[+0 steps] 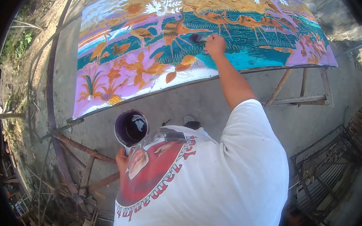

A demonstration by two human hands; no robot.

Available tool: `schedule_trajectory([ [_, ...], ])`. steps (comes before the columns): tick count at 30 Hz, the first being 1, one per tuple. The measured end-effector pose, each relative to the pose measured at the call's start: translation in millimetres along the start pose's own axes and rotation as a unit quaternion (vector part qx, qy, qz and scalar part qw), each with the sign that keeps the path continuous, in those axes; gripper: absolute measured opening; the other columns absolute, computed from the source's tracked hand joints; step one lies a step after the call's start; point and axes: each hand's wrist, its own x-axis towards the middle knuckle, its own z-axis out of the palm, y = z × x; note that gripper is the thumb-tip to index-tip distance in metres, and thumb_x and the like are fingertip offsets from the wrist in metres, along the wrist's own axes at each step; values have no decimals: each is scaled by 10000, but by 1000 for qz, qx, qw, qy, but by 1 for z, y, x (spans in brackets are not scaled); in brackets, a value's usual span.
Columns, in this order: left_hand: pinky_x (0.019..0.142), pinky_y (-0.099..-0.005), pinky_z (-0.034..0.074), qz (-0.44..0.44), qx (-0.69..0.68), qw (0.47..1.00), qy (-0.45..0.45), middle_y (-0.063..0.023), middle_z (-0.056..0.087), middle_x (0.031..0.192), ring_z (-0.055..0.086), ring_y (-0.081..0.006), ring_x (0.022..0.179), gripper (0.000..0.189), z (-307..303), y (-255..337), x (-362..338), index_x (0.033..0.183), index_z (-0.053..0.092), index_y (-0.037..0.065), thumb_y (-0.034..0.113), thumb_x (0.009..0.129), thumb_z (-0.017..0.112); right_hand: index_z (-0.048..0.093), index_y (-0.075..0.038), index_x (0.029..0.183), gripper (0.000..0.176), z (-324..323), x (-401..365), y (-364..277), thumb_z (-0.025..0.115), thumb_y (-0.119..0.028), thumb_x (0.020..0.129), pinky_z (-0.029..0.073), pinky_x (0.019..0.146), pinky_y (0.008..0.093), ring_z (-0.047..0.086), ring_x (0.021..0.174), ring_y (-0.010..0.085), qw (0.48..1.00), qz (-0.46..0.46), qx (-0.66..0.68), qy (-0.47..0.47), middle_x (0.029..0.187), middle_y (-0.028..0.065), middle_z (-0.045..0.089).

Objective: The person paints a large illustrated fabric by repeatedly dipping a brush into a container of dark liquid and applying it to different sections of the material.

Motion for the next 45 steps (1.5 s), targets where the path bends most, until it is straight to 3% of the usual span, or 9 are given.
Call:
schedule_trajectory([
  [5, 498, -330, 328, -8, 16, 1000, 2, 23, 437, 610, 370, -73, 610, 404, -7, 4, -6, 698, 483, 31, 185, 913, 787, 683, -10, 1194, 247, 8, 24, 5, 543, -179, 1080, 554, 436, 310, 677, 568, 167, 989, 74, 113, 57, 751, 102, 673],
  [14, 487, -348, 333, -2, 52, 999, 4, 3, 467, 584, 383, -81, 584, 413, -17, 40, 4, 675, 482, 40, 196, 905, 787, 690, -9, 1253, 306, 115, -100, -74, 562, -221, 1073, 553, 487, 301, 686, 607, 165, 834, 15, -54, -549, 781, 88, 672],
  [21, 491, -355, 329, 24, 21, 999, 24, -7, 432, 583, 374, -78, 591, 435, -22, 50, 2, 666, 455, 49, 190, 898, 794, 695, -9, 1195, 289, 87, -52, -51, 573, -236, 1063, 530, 447, 276, 636, 537, 128, 916, 104, 45, -385, 722, 68, 661],
  [28, 512, -394, 370, 40, 86, 995, -9, -83, 497, 575, 411, -127, 568, 387, -33, 52, 12, 703, 529, 2, 214, 895, 790, 713, -12, 1151, 288, 116, -164, -88, 591, -253, 1052, 507, 418, 309, 632, 509, 158, 882, 70, 41, -465, 694, 87, 659],
  [35, 525, -422, 390, 57, 101, 992, -46, -150, 515, 588, 440, -171, 551, 378, -39, 57, 24, 736, 548, -18, 230, 887, 790, 754, 3, 1040, 249, 8, -155, -153, 599, -187, 993, 522, 460, 326, 660, 518, 162, 900, -155, -291, -285, 686, 79, 685],
  [38, 526, -422, 394, 74, 102, 990, -68, -159, 532, 598, 458, -181, 550, 372, -35, 55, 31, 755, 559, -20, 239, 887, 792, 751, -8, 1040, 239, 17, -220, -173, 619, -194, 970, 531, 514, 380, 667, 529, 217, 897, -123, -122, -406, 703, 114, 696],
  [40, 527, -420, 397, 85, 99, 988, -77, -163, 541, 605, 470, -186, 551, 368, -32, 57, 34, 766, 568, -21, 244, 887, 793, 747, -17, 1040, 239, 44, -266, -165, 635, -215, 968, 534, 561, 390, 672, 553, 228, 850, -171, -104, -487, 710, 130, 688],
  [42, 531, -416, 406, 72, 85, 990, -90, -161, 555, 616, 494, -193, 555, 362, -29, 66, 36, 778, 584, -20, 252, 889, 794, 743, -32, 1058, 236, 89, -281, -102, 642, -232, 983, 533, 580, 366, 677, 573, 198, 766, -472, -136, -415, 698, 114, 674],
  [45, 533, -409, 412, 104, 93, 987, -85, -151, 565, 620, 511, -188, 559, 352, -26, 70, 37, 785, 598, -15, 258, 893, 793, 749, -40, 1058, 236, 104, -300, -63, 638, -241, 1003, 528, 552, 354, 663, 567, 143, 751, -486, -219, -389, 701, 82, 671],
])
